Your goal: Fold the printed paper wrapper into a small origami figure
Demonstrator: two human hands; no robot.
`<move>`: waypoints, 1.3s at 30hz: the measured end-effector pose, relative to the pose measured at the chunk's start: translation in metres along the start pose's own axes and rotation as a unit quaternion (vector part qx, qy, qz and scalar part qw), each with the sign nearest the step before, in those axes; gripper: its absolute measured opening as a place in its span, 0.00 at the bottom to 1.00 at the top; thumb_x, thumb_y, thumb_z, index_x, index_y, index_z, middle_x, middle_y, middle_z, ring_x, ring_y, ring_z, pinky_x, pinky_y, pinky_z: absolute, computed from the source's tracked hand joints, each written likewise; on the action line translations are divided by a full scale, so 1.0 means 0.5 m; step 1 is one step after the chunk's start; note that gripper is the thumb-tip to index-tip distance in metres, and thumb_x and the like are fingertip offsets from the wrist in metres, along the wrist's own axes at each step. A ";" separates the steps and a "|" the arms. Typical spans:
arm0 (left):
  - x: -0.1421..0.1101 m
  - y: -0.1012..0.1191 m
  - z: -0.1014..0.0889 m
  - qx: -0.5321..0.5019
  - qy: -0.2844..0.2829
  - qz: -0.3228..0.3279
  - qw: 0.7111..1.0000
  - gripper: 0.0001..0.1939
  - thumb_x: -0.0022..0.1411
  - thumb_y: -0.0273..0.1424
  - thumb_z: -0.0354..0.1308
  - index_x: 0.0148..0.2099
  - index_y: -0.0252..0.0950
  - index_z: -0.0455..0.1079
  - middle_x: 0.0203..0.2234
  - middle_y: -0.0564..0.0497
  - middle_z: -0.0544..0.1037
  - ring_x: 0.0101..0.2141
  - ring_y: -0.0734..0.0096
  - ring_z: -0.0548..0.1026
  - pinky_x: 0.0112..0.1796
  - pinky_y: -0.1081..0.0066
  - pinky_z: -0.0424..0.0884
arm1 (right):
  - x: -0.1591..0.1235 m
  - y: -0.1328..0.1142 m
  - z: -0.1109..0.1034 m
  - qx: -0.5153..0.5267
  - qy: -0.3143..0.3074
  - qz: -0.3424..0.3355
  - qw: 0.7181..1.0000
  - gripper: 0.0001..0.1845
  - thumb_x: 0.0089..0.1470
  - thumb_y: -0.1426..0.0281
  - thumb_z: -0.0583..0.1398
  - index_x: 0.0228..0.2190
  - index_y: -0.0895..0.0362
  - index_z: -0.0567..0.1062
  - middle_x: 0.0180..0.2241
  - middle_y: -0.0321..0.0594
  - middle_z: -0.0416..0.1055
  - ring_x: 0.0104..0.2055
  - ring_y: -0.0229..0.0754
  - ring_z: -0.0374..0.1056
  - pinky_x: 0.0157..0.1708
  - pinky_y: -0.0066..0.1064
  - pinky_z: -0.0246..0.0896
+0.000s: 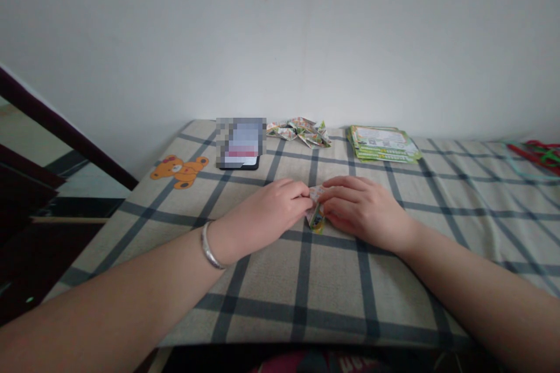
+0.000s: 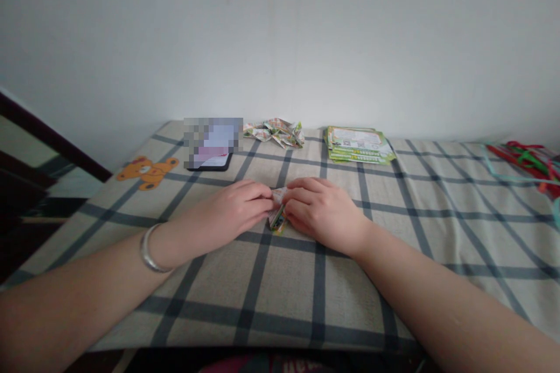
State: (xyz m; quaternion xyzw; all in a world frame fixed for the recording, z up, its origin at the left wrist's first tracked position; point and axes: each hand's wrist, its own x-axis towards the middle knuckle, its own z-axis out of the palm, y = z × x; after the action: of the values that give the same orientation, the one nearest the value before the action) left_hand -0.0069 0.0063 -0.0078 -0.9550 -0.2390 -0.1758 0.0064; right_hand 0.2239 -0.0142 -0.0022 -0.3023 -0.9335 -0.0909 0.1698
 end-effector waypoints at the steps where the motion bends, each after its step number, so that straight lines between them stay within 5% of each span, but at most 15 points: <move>1: 0.000 0.001 0.002 -0.008 0.001 -0.001 1.000 0.09 0.68 0.27 0.51 0.44 0.33 0.73 0.41 0.47 0.73 0.43 0.67 0.70 0.47 0.65 0.70 | 0.000 -0.001 -0.001 -0.005 0.001 -0.004 1.000 0.10 0.61 0.69 0.55 0.38 0.56 0.77 0.44 0.44 0.76 0.51 0.49 0.68 0.47 0.43 0.67; 11: 0.004 0.007 -0.013 -0.044 -0.010 -0.007 0.999 0.13 0.69 0.33 0.50 0.44 0.33 0.74 0.39 0.47 0.75 0.43 0.65 0.72 0.47 0.63 0.70 | 0.004 -0.013 -0.001 -0.004 -0.021 0.025 0.999 0.14 0.64 0.66 0.53 0.33 0.57 0.76 0.33 0.41 0.76 0.36 0.42 0.71 0.36 0.34 0.64; 22: 0.000 0.012 -0.014 -0.033 -0.025 -0.022 0.999 0.12 0.65 0.34 0.55 0.45 0.33 0.74 0.42 0.46 0.76 0.46 0.62 0.72 0.49 0.61 0.70 | -0.001 -0.001 -0.007 0.085 -0.029 0.065 0.994 0.10 0.61 0.68 0.56 0.37 0.56 0.77 0.37 0.42 0.76 0.40 0.42 0.70 0.40 0.34 0.65; 39: 0.003 0.010 -0.006 -0.008 -0.013 -0.027 1.000 0.08 0.65 0.31 0.55 0.41 0.33 0.73 0.38 0.46 0.76 0.43 0.64 0.72 0.48 0.61 0.70 | 0.006 -0.008 0.002 0.064 -0.013 0.068 0.996 0.10 0.60 0.70 0.56 0.34 0.56 0.78 0.34 0.42 0.75 0.39 0.43 0.68 0.39 0.35 0.63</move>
State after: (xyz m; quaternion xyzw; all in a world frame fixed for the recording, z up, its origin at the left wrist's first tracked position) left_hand -0.0044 0.0026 -0.0039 -0.9504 -0.2633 -0.1653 -0.0095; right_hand 0.2191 -0.0154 -0.0025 -0.3543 -0.9170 -0.0154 0.1826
